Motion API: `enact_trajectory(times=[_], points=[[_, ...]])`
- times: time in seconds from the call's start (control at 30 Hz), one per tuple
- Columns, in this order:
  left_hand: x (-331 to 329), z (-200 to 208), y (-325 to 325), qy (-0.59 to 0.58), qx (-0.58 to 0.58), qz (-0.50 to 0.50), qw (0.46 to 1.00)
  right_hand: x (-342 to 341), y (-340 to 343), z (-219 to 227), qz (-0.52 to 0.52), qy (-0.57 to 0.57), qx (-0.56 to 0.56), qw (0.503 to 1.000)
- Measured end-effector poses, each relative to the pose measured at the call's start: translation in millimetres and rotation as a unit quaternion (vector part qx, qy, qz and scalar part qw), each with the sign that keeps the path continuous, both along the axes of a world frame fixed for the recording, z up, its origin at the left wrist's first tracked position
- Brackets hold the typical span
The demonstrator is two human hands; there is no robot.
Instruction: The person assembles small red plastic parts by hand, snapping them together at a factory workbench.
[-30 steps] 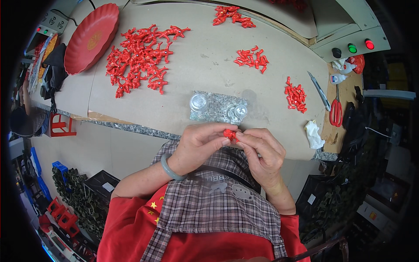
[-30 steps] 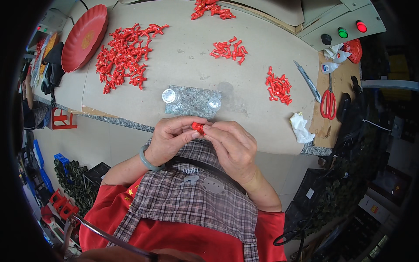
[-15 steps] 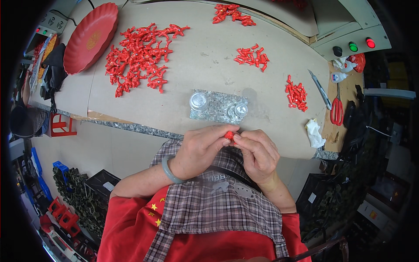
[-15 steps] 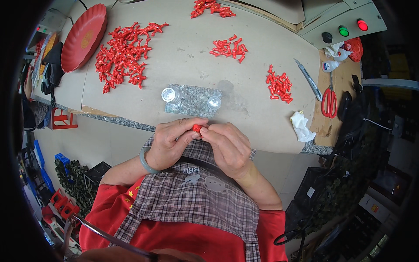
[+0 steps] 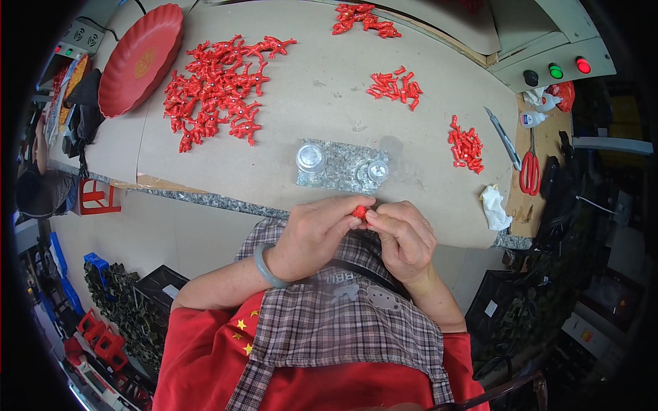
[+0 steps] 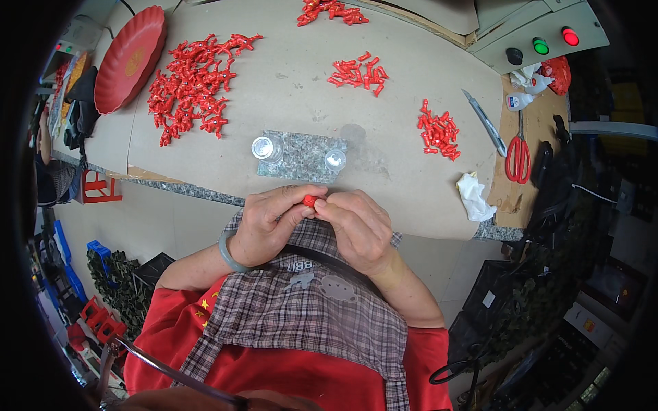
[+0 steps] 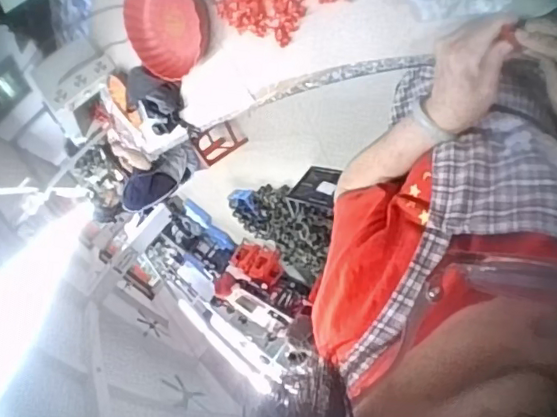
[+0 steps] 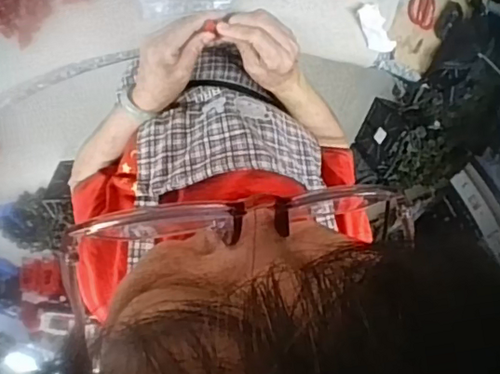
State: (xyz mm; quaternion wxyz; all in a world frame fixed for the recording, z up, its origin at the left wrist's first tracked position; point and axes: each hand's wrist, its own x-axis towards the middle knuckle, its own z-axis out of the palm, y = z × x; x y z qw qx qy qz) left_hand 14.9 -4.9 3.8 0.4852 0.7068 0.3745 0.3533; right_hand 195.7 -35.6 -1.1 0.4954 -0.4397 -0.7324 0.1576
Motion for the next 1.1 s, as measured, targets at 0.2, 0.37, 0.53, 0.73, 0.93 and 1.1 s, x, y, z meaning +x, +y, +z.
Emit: enact_trajectory(times=[0.2, 0.37, 0.53, 0.73, 0.93, 1.1], points=[[0, 2, 1, -0.003, -0.003, -0.004, 1.0, 1, 0, -1, 0.006, 0.006, -0.003, 1.0], [-1, 0, 1, -0.004, 0.0, -0.011, 1.0, 3, 1, -1, 0.012, 0.004, 0.003, 1.0], [1, -4, 3, -0.023, 0.051, -0.008, 0.998, 7, 3, -2, 0.027, -0.006, 0.016, 0.999], [0, -9, 4, -0.025, 0.087, -0.011, 0.996, 7, 1, 1, 0.028, 0.003, 0.021, 0.999], [-1, -8, 5, -0.023, 0.109, -0.025, 0.993, 7, -2, 3, -0.006, 0.002, 0.009, 1.0], [0, -8, 5, -0.032, 0.116, -0.028, 0.992, 6, -2, 3, 0.007, -0.013, 0.036, 0.999]])
